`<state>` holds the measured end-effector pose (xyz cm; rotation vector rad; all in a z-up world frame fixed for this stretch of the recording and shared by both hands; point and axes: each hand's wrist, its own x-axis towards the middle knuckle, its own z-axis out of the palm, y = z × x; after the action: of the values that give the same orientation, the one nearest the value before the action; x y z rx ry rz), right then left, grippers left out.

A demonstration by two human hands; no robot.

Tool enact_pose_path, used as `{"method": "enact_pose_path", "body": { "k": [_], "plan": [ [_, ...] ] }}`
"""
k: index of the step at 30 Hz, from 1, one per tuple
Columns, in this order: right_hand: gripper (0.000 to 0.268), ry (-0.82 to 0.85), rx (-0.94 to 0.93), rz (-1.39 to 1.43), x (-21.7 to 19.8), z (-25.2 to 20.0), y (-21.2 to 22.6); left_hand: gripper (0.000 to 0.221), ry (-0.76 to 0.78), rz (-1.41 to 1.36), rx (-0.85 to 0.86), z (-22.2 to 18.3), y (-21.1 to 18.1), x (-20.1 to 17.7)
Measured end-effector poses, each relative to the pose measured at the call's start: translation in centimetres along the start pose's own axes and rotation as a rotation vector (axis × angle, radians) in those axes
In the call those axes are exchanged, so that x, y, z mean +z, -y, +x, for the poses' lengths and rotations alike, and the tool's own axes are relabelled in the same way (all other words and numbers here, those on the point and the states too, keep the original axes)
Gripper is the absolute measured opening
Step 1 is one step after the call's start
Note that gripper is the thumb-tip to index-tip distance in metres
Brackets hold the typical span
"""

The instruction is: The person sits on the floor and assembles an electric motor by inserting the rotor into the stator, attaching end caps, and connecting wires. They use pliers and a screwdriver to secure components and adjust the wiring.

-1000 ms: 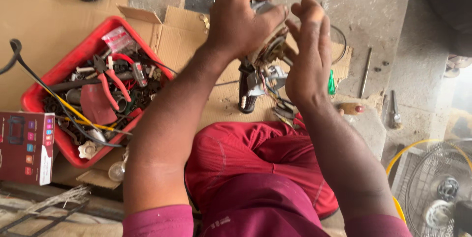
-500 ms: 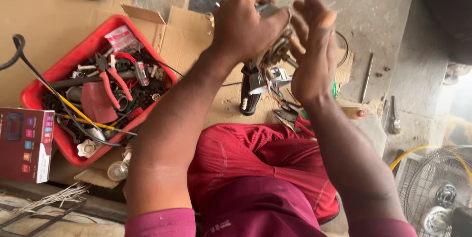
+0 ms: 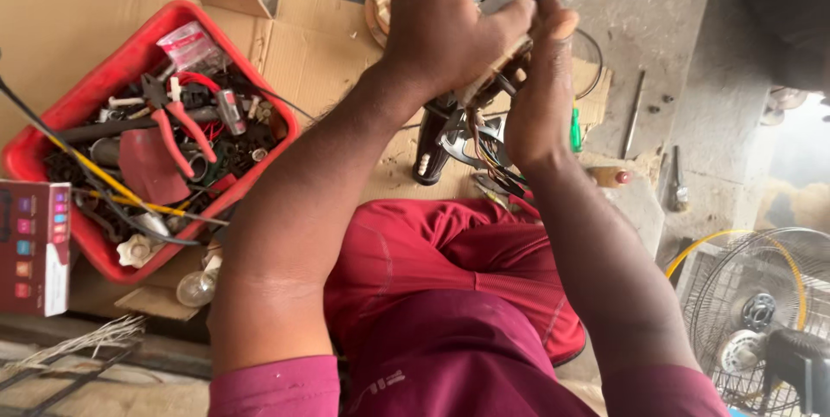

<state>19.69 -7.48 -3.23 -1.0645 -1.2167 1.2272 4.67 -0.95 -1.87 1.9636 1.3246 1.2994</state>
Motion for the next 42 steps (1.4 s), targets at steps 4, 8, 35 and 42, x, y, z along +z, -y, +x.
{"method": "enact_pose_path", "body": {
  "k": [4,8,35,42],
  "plan": [
    [0.092,-0.056,0.187,0.177,-2.3,0.4,2.2,0.036,-0.016,0.040,0.032,0.7,0.7,-0.6],
    [0.069,-0.114,0.204,-0.053,-4.7,-2.4,3.2,0.037,-0.069,0.062,0.053,0.3,0.9,-0.5],
    [0.030,-0.082,-0.024,-0.715,-1.8,-3.7,3.5,0.044,-0.004,0.064,-0.079,-0.1,0.5,-0.4],
    [0.017,-0.054,-0.556,-0.854,-1.4,-3.2,3.3,0.042,-0.010,0.140,-0.124,0.0,0.0,-0.7]
  ]
}}
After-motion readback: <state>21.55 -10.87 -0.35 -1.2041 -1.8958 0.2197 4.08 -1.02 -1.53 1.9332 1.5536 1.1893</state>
